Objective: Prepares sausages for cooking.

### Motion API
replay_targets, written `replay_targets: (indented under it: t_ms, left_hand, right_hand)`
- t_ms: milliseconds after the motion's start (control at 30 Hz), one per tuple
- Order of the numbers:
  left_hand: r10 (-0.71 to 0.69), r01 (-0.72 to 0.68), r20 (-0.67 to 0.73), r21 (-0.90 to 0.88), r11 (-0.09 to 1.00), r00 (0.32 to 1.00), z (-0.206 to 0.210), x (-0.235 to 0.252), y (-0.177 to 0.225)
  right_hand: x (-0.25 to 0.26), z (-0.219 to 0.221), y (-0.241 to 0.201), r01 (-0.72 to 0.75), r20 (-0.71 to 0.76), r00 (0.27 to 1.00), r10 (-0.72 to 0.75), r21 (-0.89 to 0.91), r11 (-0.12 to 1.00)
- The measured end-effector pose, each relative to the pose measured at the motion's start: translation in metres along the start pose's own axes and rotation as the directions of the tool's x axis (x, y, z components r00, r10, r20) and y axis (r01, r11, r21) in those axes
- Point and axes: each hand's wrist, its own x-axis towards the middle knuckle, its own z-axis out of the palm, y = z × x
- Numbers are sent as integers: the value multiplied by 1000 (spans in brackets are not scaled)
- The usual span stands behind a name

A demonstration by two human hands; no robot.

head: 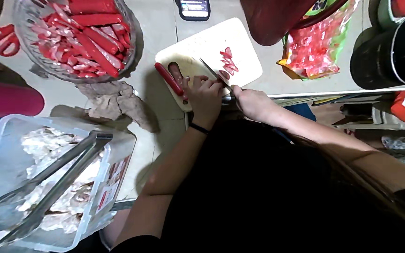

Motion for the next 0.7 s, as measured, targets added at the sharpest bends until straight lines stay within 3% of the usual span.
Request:
replay_targets:
  t_ms: [233, 333, 433, 567, 700]
  left_hand:
    - [2, -2, -18, 6, 1000, 1000, 1, 0, 1]
    - [-23, 22, 36, 3, 1000, 999, -9, 2, -3]
    - [-135, 120, 108, 130, 984, 985, -44, 6, -21]
    - [-407, 380, 83, 234, 895, 909, -67, 4, -45]
    - [-519, 473, 134, 270, 839, 844, -69, 2, -50]
  right_hand:
    - [8, 2, 7, -5, -48, 999, 6, 26, 1000]
    - [7, -5, 11, -17, -65, 998, 20, 49, 999]
    - [-1, -8, 9, -6, -62, 998, 9, 42, 999]
    - [-8, 6, 10, 148, -68, 987, -145, 29, 989]
    - [3, 7, 15, 106, -10, 994, -106, 14, 994]
